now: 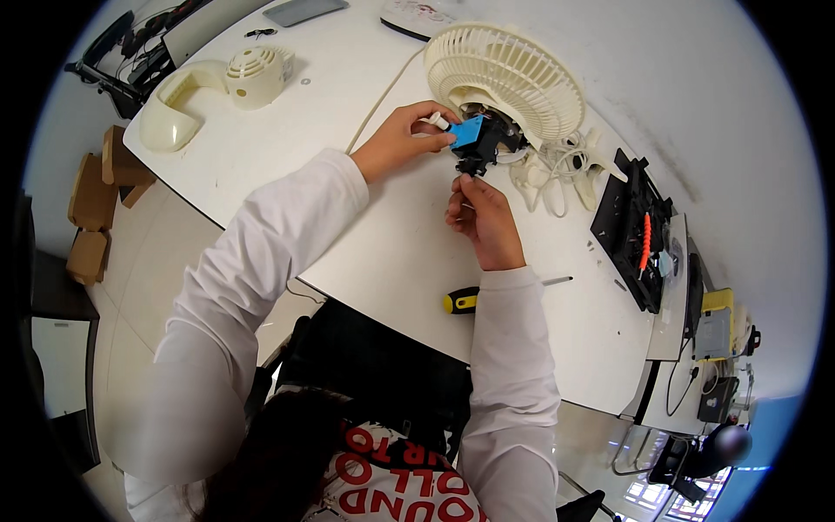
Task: The person uses a screwdriver to remove screws from the back cover of a small white fan. They then detach the cover and remove the internal motor assembly from the fan housing.
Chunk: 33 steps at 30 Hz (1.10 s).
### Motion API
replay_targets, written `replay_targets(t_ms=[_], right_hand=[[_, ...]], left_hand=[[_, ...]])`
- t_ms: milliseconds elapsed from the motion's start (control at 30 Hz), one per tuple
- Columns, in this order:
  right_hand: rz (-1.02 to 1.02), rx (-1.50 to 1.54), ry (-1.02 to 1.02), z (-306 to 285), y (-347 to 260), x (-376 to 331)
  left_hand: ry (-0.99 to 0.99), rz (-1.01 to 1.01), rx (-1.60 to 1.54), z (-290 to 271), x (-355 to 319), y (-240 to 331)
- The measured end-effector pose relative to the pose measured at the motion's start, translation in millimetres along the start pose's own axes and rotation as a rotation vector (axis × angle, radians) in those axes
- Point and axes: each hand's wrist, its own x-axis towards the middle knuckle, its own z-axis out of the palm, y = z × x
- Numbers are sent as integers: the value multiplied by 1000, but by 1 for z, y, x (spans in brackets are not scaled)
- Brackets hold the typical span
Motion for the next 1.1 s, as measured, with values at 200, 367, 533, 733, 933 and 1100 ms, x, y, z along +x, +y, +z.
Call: replay_targets(t_ms=[200,367,533,733,933,1100], right_hand=[[-38,53,-22,1,-1,-1],[-27,48,-11,3,-1,-3],[-31,47,-16,3,-1,-4],[-29,35,-17,2,1,-1],[-47,48,-35,1,2,-1],[-48,51,-50,0,4,0]], left_hand=[[-48,104,60,-1,0,3],[16,190,264,-2,-3,5],[47,271,379,1,-6,17],[115,500,767,5,-10,13],[83,497,648,12,-11,17],[65,469,580,12,-9,14]])
